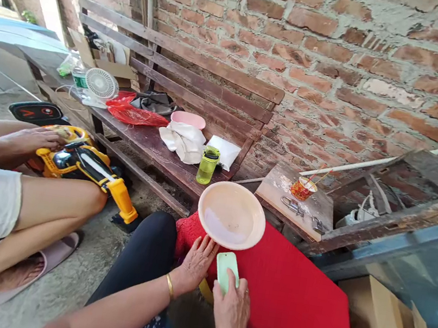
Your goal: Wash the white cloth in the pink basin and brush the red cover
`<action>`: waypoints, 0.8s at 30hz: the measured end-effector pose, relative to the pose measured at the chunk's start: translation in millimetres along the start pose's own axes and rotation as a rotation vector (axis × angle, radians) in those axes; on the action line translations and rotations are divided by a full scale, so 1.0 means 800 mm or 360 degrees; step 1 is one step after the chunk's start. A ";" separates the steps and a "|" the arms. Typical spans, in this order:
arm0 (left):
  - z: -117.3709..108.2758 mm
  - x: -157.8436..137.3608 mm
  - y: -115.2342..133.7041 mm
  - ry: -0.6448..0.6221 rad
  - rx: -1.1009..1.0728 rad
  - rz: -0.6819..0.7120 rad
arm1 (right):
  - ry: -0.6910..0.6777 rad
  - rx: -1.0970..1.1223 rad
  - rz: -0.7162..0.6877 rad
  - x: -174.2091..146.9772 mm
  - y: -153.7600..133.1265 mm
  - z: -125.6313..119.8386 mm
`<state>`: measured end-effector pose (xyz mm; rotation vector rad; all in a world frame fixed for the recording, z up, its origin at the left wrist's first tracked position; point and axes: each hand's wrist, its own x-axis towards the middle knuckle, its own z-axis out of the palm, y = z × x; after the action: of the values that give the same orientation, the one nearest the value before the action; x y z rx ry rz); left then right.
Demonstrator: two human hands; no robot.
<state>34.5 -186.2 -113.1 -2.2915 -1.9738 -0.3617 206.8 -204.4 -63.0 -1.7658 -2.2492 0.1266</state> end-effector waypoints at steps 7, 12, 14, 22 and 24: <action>0.014 0.011 0.020 0.0123 0.0090 -0.0152 | -0.0143 -0.0120 0.0636 -0.027 0.111 -0.059; 0.010 0.011 0.021 0.0172 0.0118 -0.0139 | -0.0093 0.0011 0.0445 -0.013 0.055 -0.060; 0.008 0.009 0.017 0.0168 0.0127 -0.0108 | -0.0108 0.0054 0.0270 -0.005 0.021 -0.046; 0.008 0.005 0.006 0.0094 0.0089 -0.0037 | -0.0092 0.0000 0.0586 -0.025 0.112 -0.059; 0.005 0.006 0.008 0.0063 0.0151 -0.0042 | -0.0117 -0.0005 0.0894 -0.048 0.183 -0.082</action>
<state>41.6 -181.8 -115.4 -2.1865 -1.9597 -0.3056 370.0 -211.6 -41.4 -2.3780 -1.7314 0.3013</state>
